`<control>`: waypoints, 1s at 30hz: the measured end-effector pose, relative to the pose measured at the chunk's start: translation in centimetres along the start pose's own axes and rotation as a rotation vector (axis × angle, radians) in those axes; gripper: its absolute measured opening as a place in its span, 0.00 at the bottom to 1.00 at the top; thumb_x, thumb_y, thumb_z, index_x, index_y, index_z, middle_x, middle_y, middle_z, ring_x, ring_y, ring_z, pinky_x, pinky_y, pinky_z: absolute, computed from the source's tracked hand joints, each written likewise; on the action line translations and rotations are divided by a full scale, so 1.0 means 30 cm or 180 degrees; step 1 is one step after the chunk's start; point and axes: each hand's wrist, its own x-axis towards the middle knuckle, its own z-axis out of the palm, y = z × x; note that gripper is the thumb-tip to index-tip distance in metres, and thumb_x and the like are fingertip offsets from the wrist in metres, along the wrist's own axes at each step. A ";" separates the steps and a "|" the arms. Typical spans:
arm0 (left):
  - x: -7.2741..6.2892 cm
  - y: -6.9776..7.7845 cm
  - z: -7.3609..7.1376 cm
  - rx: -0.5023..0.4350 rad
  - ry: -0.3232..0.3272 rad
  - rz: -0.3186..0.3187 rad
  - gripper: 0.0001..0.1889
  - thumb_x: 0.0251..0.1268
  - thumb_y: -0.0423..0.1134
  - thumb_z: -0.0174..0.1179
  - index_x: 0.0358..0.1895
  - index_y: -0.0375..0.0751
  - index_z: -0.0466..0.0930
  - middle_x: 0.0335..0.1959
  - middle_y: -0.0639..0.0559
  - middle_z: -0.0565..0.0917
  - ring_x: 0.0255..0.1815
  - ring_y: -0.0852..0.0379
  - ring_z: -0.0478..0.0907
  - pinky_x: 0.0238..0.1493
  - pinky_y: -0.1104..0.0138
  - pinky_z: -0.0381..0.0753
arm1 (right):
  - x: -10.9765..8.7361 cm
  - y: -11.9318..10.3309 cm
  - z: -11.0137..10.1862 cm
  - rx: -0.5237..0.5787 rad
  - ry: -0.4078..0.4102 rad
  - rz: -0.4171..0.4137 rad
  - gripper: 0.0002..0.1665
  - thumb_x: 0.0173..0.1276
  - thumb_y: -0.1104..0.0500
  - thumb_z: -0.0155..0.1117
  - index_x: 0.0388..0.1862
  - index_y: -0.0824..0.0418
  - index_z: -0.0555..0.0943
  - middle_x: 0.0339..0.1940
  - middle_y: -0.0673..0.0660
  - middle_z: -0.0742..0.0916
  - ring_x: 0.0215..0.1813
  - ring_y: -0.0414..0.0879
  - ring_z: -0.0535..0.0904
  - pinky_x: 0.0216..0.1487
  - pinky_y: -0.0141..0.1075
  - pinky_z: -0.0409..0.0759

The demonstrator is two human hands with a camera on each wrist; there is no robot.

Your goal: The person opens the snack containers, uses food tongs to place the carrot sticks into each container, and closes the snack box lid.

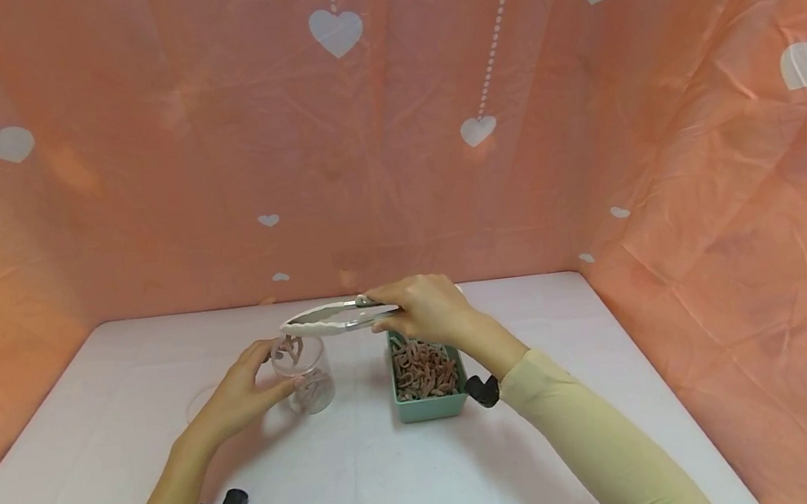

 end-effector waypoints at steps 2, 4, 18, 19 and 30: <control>0.000 0.001 0.000 -0.0007 0.0019 0.0024 0.38 0.66 0.50 0.73 0.74 0.36 0.70 0.68 0.38 0.76 0.74 0.35 0.67 0.73 0.36 0.65 | 0.000 -0.005 0.006 0.0018 -0.0025 0.0000 0.29 0.61 0.48 0.80 0.60 0.57 0.88 0.51 0.55 0.92 0.42 0.49 0.91 0.34 0.49 0.86; 0.000 0.001 0.001 -0.0025 0.0034 0.0054 0.36 0.65 0.49 0.73 0.72 0.37 0.72 0.67 0.39 0.77 0.73 0.36 0.68 0.73 0.36 0.65 | -0.002 -0.010 0.012 0.0020 -0.0055 0.0004 0.29 0.61 0.48 0.80 0.60 0.58 0.88 0.52 0.55 0.91 0.44 0.49 0.91 0.34 0.48 0.86; -0.001 0.003 0.003 -0.0100 -0.0017 -0.0040 0.37 0.65 0.50 0.73 0.72 0.35 0.71 0.67 0.39 0.76 0.73 0.36 0.67 0.72 0.35 0.65 | -0.015 -0.038 0.018 0.0103 -0.0212 0.0274 0.32 0.64 0.47 0.79 0.64 0.58 0.85 0.55 0.56 0.90 0.39 0.46 0.89 0.37 0.45 0.86; -0.002 0.003 0.003 -0.0095 -0.0015 -0.0033 0.37 0.65 0.50 0.73 0.72 0.35 0.71 0.66 0.40 0.76 0.73 0.36 0.68 0.72 0.35 0.65 | -0.019 -0.039 0.016 0.0124 -0.0202 0.0291 0.32 0.64 0.47 0.79 0.64 0.58 0.85 0.55 0.56 0.90 0.37 0.44 0.88 0.36 0.44 0.85; -0.002 0.010 0.002 -0.0047 -0.0061 -0.0048 0.39 0.68 0.52 0.70 0.75 0.34 0.67 0.69 0.39 0.75 0.74 0.35 0.66 0.73 0.36 0.64 | -0.129 0.001 -0.043 0.0353 0.0155 0.0424 0.33 0.59 0.53 0.82 0.63 0.63 0.85 0.54 0.58 0.90 0.35 0.44 0.85 0.35 0.41 0.83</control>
